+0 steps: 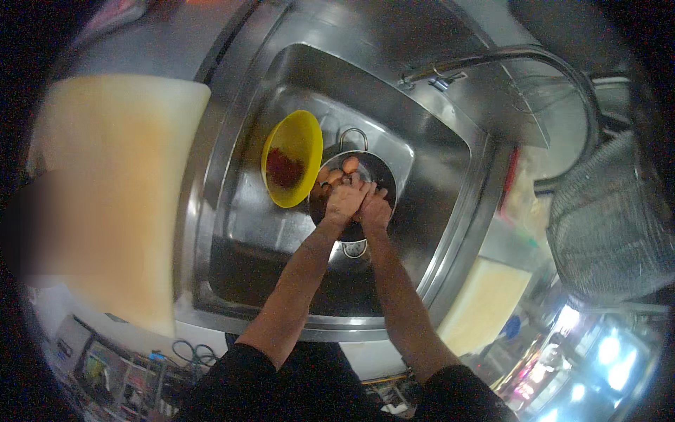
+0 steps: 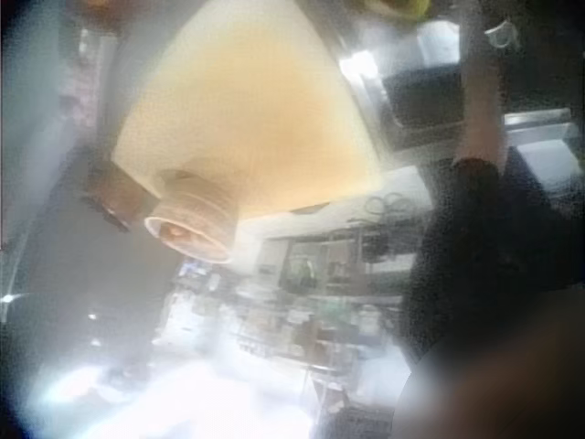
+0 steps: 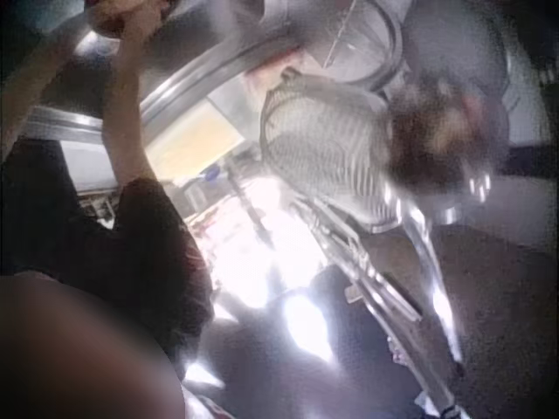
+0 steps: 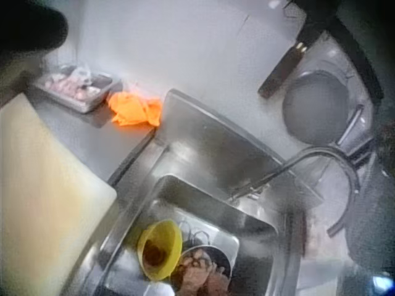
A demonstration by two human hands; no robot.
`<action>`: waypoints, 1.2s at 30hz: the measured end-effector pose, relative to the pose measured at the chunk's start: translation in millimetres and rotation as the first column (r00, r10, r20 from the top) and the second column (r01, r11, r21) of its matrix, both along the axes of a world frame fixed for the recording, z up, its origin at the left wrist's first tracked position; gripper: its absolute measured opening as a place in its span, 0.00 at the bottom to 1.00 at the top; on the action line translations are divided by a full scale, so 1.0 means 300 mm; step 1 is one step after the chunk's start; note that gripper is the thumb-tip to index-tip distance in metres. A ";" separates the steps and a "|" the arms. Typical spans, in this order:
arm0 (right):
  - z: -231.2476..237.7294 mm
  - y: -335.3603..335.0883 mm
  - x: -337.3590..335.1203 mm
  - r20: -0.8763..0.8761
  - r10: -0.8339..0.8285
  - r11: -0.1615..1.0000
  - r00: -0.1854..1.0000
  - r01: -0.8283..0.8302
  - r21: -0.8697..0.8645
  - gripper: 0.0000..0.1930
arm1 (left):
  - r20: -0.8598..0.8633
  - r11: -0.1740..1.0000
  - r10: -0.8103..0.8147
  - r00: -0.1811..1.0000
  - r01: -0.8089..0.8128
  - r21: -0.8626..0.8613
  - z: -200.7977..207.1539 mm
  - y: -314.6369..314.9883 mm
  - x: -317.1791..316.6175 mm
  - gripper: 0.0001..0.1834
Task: The person retrieves eggs from a carton, places them into a white basket, and then transfers them into a metal pot in the sink. The person handles the eggs one by one and moves between the storage area and the sink.
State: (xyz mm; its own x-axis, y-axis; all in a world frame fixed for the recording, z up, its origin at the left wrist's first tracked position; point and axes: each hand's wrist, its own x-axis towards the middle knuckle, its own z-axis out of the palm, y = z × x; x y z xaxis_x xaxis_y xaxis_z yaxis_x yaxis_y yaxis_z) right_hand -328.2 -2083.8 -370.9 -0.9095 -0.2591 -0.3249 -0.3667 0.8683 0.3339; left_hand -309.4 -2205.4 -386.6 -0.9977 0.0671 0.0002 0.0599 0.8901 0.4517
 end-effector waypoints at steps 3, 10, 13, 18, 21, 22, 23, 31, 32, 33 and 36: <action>-0.045 0.010 0.028 0.037 -0.069 0.995 0.997 0.072 -0.068 0.26 | -0.015 0.993 0.010 1.000 -0.012 -0.115 -0.036 0.034 -0.018 0.15; -0.021 -0.017 0.034 0.088 -0.112 0.983 0.990 0.123 -0.137 0.19 | 0.094 0.935 0.026 0.995 0.009 -0.353 -0.074 0.088 -0.028 0.21; -0.001 -0.016 0.042 0.091 -0.092 0.980 0.992 0.106 -0.169 0.20 | 0.082 0.927 0.005 0.997 0.027 -0.375 -0.105 0.081 0.001 0.25; -0.024 0.040 0.061 0.228 -0.008 0.975 0.974 0.058 -0.214 0.34 | -0.003 0.997 0.069 0.998 -0.070 -0.030 -0.042 0.044 0.086 0.26; -0.046 0.066 0.078 0.199 0.107 0.957 0.974 -0.046 -0.287 0.43 | 0.037 0.975 0.138 0.990 -0.143 0.169 0.153 -0.010 0.214 0.28; -0.043 0.068 0.097 0.124 0.100 0.934 0.987 -0.050 -0.354 0.44 | 0.192 0.956 0.109 0.975 -0.156 0.249 0.246 -0.034 0.265 0.29; -0.030 0.065 0.116 0.118 0.051 0.926 0.992 -0.003 -0.377 0.46 | 0.287 0.930 0.043 0.957 -0.143 0.339 0.345 -0.074 0.325 0.29; 0.599 -0.121 0.416 0.529 -0.136 0.873 0.837 0.354 -0.335 0.30 | 0.393 0.542 -0.060 0.918 -0.301 0.785 1.179 -0.681 0.931 0.26; 0.721 -0.202 0.441 0.571 -0.050 0.845 0.820 0.339 -0.414 0.29 | 0.426 0.513 -0.006 0.905 -0.362 0.778 1.270 -0.802 1.000 0.25; 0.827 -0.319 0.459 0.684 -0.102 0.759 0.722 0.501 -0.416 0.27 | 0.454 0.486 0.075 0.888 -0.430 0.761 1.367 -0.907 1.064 0.24; 1.132 -0.720 0.506 0.776 0.122 0.392 0.619 0.688 -0.610 0.22 | 0.181 0.668 0.608 0.773 -0.622 0.409 1.575 -1.226 1.206 0.20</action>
State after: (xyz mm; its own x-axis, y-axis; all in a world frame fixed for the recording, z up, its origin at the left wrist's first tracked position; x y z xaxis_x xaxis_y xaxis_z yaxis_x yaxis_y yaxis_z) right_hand -176.4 -2299.8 -31.2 -0.6182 -0.5088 -0.5991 0.2442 0.6002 -0.7617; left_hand 52.5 -2573.3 85.9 -0.8129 -0.5619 -0.1531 -0.4494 0.4380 0.7786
